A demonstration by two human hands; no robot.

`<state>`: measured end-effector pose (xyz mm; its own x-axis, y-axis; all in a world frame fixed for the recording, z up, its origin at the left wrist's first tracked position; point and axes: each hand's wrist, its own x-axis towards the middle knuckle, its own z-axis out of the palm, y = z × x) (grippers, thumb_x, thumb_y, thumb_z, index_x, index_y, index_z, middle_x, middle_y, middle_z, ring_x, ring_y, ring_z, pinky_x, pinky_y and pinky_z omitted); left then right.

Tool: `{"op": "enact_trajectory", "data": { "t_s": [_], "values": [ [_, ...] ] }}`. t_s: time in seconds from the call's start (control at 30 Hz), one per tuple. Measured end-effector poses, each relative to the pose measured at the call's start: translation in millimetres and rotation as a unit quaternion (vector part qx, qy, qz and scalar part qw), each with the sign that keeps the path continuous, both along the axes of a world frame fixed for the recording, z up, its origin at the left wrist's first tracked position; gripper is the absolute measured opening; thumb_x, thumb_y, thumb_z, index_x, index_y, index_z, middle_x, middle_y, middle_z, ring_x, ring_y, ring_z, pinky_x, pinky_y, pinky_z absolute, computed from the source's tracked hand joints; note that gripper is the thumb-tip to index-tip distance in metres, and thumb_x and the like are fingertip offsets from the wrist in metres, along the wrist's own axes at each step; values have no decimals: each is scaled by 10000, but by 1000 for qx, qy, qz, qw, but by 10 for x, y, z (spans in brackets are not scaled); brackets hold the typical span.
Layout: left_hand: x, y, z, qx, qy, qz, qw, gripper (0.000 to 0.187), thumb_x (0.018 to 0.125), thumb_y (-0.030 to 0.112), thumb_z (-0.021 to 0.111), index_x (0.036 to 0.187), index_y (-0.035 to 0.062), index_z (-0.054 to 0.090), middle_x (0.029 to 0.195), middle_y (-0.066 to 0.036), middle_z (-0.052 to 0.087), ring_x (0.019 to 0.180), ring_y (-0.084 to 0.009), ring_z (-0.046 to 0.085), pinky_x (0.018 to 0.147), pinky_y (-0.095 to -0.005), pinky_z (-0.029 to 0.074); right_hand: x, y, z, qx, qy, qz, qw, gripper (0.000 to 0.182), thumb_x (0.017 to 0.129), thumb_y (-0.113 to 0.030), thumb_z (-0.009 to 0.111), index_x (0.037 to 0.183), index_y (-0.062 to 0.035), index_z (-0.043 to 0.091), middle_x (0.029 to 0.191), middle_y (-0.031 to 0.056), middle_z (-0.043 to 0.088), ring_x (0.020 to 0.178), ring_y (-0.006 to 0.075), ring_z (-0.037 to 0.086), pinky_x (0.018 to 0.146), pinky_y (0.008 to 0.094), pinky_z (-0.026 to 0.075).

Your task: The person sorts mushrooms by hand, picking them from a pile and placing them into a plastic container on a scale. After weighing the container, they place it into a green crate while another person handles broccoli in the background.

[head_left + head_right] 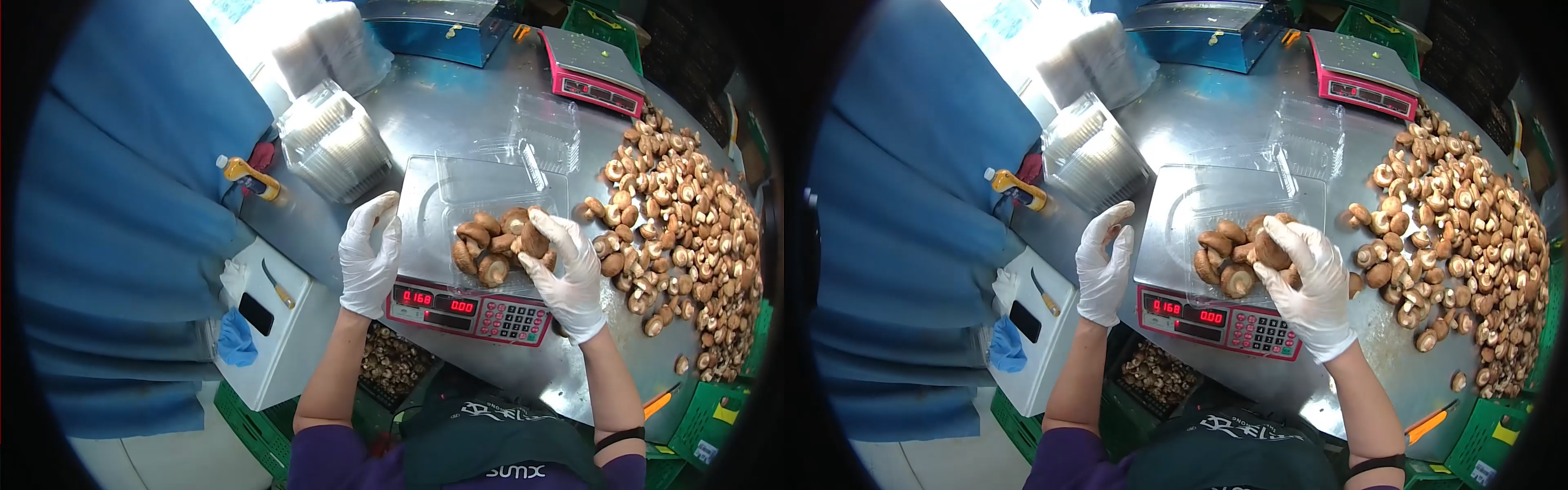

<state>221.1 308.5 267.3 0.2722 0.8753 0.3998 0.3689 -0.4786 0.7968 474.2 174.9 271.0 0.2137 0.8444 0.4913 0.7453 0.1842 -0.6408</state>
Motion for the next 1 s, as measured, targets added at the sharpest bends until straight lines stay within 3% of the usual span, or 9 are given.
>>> {"op": "enact_trajectory", "data": {
  "t_s": [0.23,0.43,0.57,0.73,0.8,0.87,0.93,0.97,1.0],
  "values": [
    [202,158,-170,-3,38,-26,999,311,959,70,635,1267,29,624,1187,-105,676,1097,-173,633,955,-323,508,-78,308,-122,-55,-256,-79,962,479,851,-429,690,1248,-161,663,1088,25,635,1058,222,564,950,435,343],
    [635,451,-352,-192,16,18,981,505,956,161,652,1410,29,475,1063,-121,669,903,-160,645,791,-318,541,-59,281,-205,-65,-246,-75,964,370,921,-207,613,1279,-126,656,1225,68,634,1199,262,544,1028,451,348],
    [782,696,-354,-275,50,17,960,660,978,254,650,1510,36,325,962,-95,663,842,-134,624,747,-297,524,236,208,97,-28,-108,-83,990,403,938,-118,580,1338,-69,600,1297,140,606,1265,324,515,1104,448,367],
    [928,787,-234,-417,-184,-52,888,749,1014,389,586,1564,52,205,1031,-130,670,934,-177,640,849,-346,517,600,-134,-12,-49,380,-113,917,350,1025,-83,514,1365,-42,585,1240,62,622,1157,152,559,1051,305,412],
    [933,651,-7,-383,-235,-111,886,604,1071,461,419,1524,67,348,1106,-123,660,1042,-210,618,983,-391,467,650,-248,-98,-60,342,-113,931,351,1043,-124,488,1368,-31,581,1218,49,633,1119,131,567,998,301,440],
    [753,373,-22,-290,-262,-187,901,500,1080,433,384,1397,68,514,1122,-114,654,1068,-223,609,1020,-400,443,628,-394,-165,-81,367,-117,919,355,1056,-165,483,1367,-26,581,1194,49,644,1090,123,573,962,297,453],
    [494,-21,-10,-312,-160,-160,923,487,1075,419,422,1339,37,567,1185,-107,608,1075,-212,601,1027,-391,446,538,-583,-224,-115,385,-104,910,462,1063,-314,514,1429,-32,513,1047,41,657,1004,111,591,897,257,462],
    [411,-175,-62,-106,-12,-164,981,398,1055,306,487,1334,28,543,1164,-92,597,1045,-191,597,998,-379,463,453,-671,-268,-138,401,-73,903,502,1053,-325,537,1450,-27,463,1017,48,648,985,115,602,879,264,475],
    [330,-323,-125,107,137,-157,972,343,1035,193,552,1328,19,519,1144,-77,585,1014,-171,592,969,-367,480,354,-729,-296,-161,418,-41,893,551,1043,-336,561,1471,-21,414,986,55,639,967,119,614,861,271,488]
  ]
}}
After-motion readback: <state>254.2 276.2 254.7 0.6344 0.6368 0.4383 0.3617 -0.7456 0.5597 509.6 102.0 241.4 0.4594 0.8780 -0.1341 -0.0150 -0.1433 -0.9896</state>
